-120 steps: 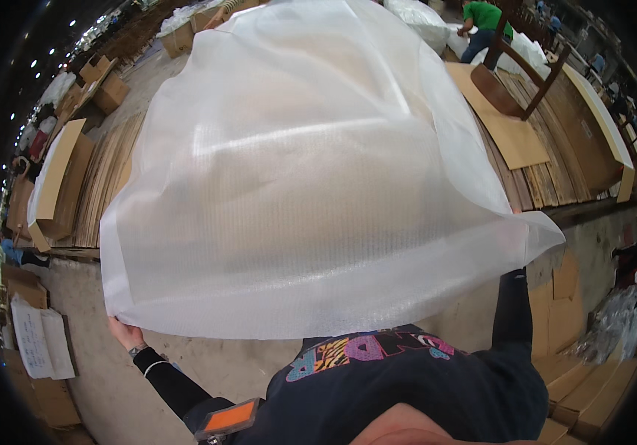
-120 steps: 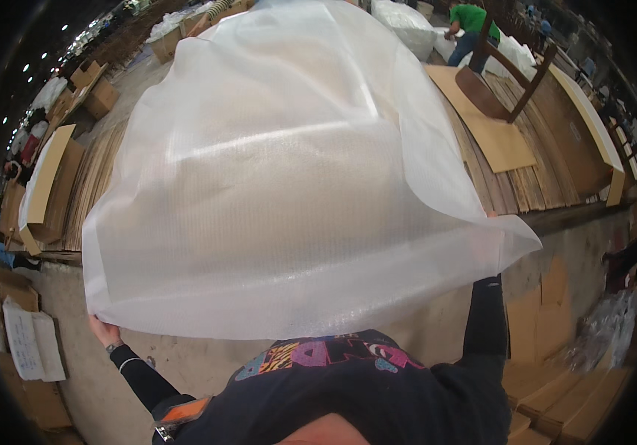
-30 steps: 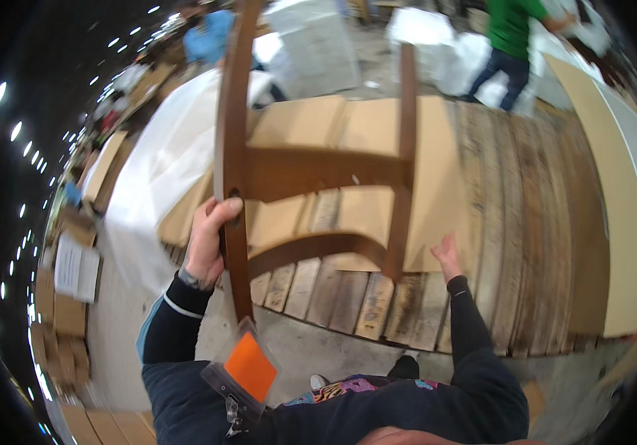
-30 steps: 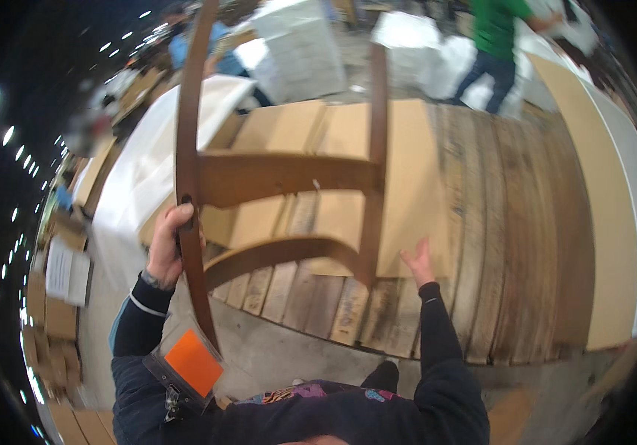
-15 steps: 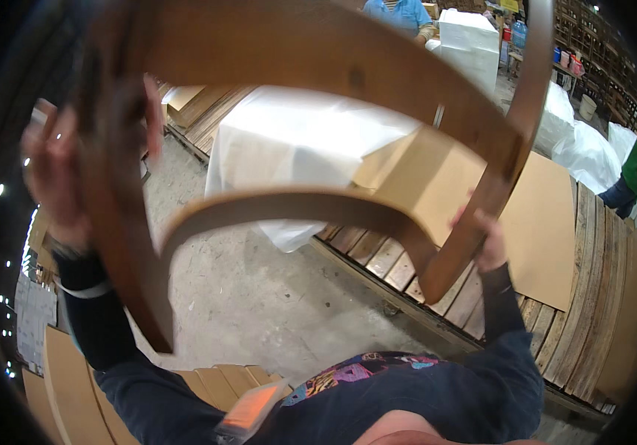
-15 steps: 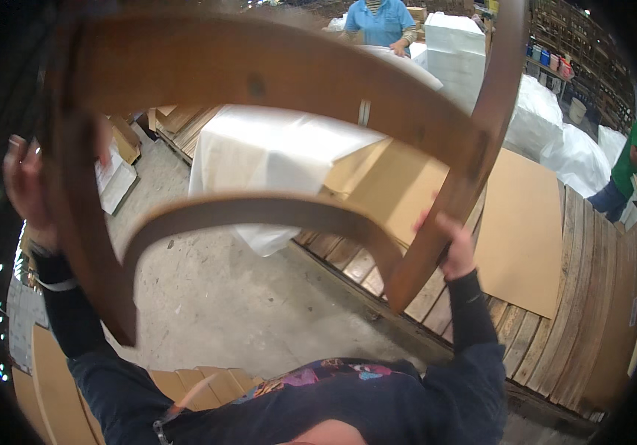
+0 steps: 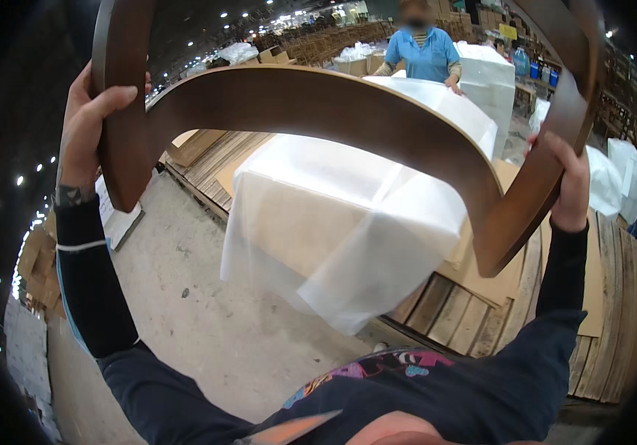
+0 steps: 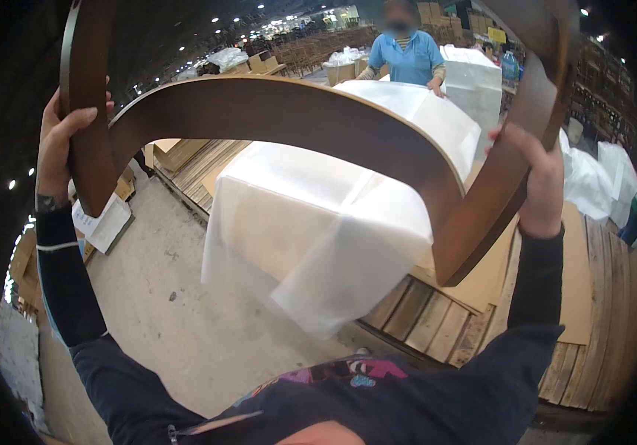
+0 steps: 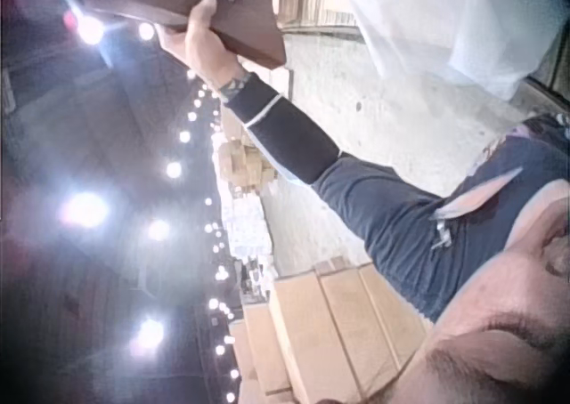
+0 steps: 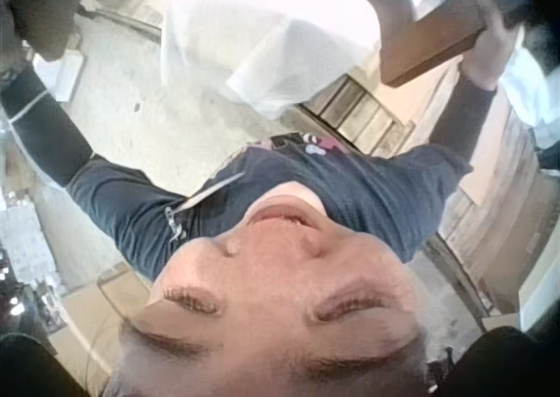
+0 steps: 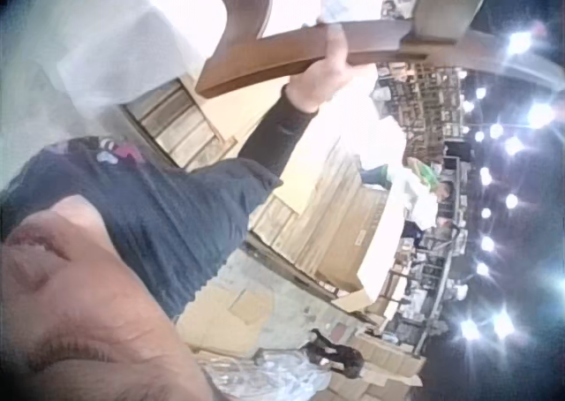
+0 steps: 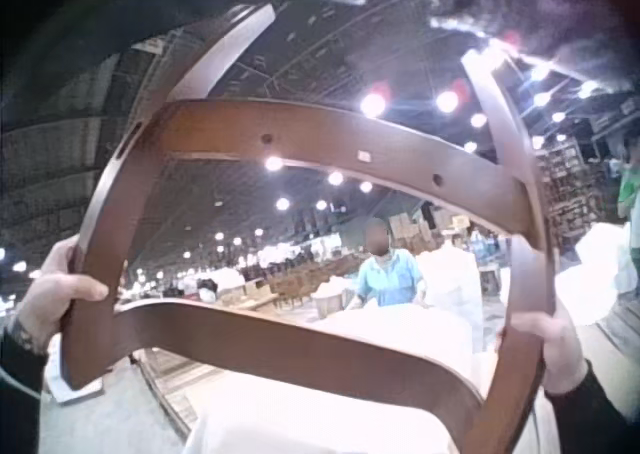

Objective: The person places a wooden chair frame into a large cardboard box, covers it with a white protective sheet, and adds a smaller cardboard box on top. The person repeats this packing sequence multiple times in a warehouse setting.

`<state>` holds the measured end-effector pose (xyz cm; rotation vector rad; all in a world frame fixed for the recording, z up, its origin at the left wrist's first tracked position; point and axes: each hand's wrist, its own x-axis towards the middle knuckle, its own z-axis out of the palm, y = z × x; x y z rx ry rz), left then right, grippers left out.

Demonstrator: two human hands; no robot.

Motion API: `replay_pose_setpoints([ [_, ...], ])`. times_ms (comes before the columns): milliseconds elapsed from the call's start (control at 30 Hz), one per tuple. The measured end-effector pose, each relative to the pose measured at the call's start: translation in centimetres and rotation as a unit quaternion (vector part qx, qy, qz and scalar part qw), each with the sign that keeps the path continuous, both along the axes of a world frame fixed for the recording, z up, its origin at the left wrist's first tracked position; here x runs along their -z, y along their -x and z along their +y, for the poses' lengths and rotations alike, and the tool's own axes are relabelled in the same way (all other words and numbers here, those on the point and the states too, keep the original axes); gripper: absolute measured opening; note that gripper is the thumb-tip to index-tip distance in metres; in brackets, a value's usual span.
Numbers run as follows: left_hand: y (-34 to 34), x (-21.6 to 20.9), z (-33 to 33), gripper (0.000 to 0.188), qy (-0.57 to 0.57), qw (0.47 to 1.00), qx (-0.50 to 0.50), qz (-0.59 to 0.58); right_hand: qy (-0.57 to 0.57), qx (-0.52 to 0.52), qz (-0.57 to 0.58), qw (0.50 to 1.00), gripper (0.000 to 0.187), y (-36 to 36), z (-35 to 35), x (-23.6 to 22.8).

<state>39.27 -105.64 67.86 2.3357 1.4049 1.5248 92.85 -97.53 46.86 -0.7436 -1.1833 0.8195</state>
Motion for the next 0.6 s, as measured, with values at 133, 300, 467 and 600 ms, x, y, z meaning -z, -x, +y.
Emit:
replay_pose_setpoints([
  [133, 7.9, -2.1, 10.5, 0.042, 0.044, 0.999, 0.015, 0.002, -0.04, 0.012, -0.025, 0.999, 0.038, 6.5, 9.2, -4.6],
  [300, 17.6, -1.1, 24.3, 0.039, 0.108, 0.994, 0.014, 0.005, 0.023, -0.011, -0.066, 0.997, 0.041, 12.7, 19.4, -6.7],
  [467, 25.0, 6.5, 40.2, 0.031, 0.218, 0.973, 0.063, 0.033, 0.121, 0.042, -0.086, 0.988, 0.034, 19.8, 27.6, -2.0],
  [600, 27.5, 13.8, 49.6, 0.036, 0.262, 0.958, 0.11, -0.027, 0.207, 0.084, -0.076, 0.972, 0.036, 22.8, 32.1, 1.8],
])
